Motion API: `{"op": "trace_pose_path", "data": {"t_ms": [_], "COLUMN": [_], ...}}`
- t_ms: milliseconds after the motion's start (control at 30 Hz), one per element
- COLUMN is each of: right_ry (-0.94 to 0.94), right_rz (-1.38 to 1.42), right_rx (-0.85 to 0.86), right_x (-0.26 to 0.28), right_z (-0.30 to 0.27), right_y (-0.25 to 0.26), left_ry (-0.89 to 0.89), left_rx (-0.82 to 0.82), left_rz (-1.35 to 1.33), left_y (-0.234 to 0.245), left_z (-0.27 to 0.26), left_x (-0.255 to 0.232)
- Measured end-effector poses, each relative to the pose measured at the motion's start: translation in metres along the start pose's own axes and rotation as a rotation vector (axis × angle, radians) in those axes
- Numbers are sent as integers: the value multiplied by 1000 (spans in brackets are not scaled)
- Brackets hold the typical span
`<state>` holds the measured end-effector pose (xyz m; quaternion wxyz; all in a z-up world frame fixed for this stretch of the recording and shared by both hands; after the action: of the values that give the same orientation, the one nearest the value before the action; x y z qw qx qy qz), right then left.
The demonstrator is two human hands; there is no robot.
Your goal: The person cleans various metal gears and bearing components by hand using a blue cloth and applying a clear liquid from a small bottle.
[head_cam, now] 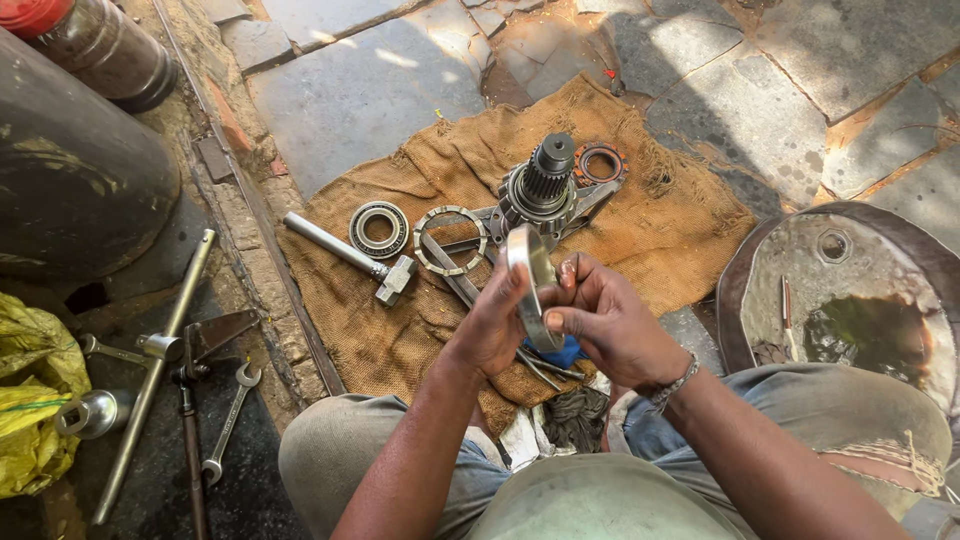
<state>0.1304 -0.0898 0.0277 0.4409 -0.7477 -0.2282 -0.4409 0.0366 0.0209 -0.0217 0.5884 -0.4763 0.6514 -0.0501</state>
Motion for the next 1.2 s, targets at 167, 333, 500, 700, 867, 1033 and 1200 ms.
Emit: {"op": "trace_pose_path", "data": {"t_ms": [167, 333, 500, 700, 867, 1033, 1200], "right_ry": [-128, -33, 155, 342, 653, 1042, 785], "right_rz": [303, 30, -968, -934, -1584, -1799, -1713], "right_rx": [-41, -234, -278, 153, 276, 297, 334], "right_x": [11, 28, 22, -37, -11, 43, 18], "right_z": [4, 3, -35, -55, -4, 32, 26], "right_y": [-17, -19, 7, 7, 35, 37, 37], "left_ry": [-228, -73, -17, 106, 98, 120, 158], "left_rx": [107, 133, 40, -2, 1, -6, -22], "left_rz": [257, 121, -25, -107, -120, -10, -20], "left_y": [-18, -18, -1, 17, 20, 4, 12], "left_z": [-16, -18, -6, 3, -2, -7, -1], "left_x": [-30, -22, -3, 17, 14, 1, 9]}}
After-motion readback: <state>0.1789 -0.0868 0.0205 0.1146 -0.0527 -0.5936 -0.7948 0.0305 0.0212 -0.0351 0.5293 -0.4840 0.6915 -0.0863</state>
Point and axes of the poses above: each hand's wrist, its own z-axis towards the middle knuckle, its own y-axis out of the back of the hand, x = y × z, the point moved 4 cm from there along z, towards the middle knuckle, and after that the axes turned 13 degrees about -x, right-handed, at the moved point
